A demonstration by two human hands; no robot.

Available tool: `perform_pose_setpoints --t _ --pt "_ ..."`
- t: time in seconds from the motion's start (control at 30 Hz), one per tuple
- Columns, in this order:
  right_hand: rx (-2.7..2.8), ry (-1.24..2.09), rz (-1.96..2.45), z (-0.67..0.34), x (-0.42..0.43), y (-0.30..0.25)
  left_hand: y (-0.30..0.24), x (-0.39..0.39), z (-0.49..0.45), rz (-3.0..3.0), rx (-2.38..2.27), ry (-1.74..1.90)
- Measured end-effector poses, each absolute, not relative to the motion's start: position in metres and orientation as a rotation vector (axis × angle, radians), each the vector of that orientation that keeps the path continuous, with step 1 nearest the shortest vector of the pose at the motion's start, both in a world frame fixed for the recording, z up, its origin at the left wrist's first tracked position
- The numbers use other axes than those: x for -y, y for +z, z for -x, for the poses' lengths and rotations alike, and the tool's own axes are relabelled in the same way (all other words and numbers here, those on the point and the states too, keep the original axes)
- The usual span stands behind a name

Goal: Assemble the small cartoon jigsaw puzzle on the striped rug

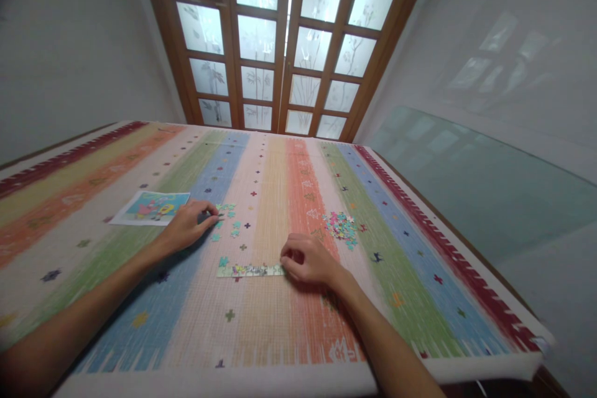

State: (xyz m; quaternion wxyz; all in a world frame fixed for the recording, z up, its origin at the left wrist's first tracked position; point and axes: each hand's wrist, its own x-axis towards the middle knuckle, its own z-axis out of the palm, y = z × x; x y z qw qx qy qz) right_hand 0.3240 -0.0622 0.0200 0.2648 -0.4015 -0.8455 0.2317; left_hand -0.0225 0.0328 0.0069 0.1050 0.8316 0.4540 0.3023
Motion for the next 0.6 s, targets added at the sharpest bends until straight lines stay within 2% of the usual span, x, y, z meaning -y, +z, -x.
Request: perform_pose_setpoints --t 0.13,0.27,0.6 --pt "2.152 0.714 1.148 -0.317 0.064 0.022 0.022 -0.006 0.000 -2.301 -1.122 0.965" --pt "1.947 0.936 1.167 -0.304 0.071 0.023 0.030 0.027 -0.029 -2.182 -0.939 0.929" --pt "1.778 1.239 1.024 -0.287 0.078 0.022 0.019 0.057 -0.048 -2.076 -0.817 0.880"
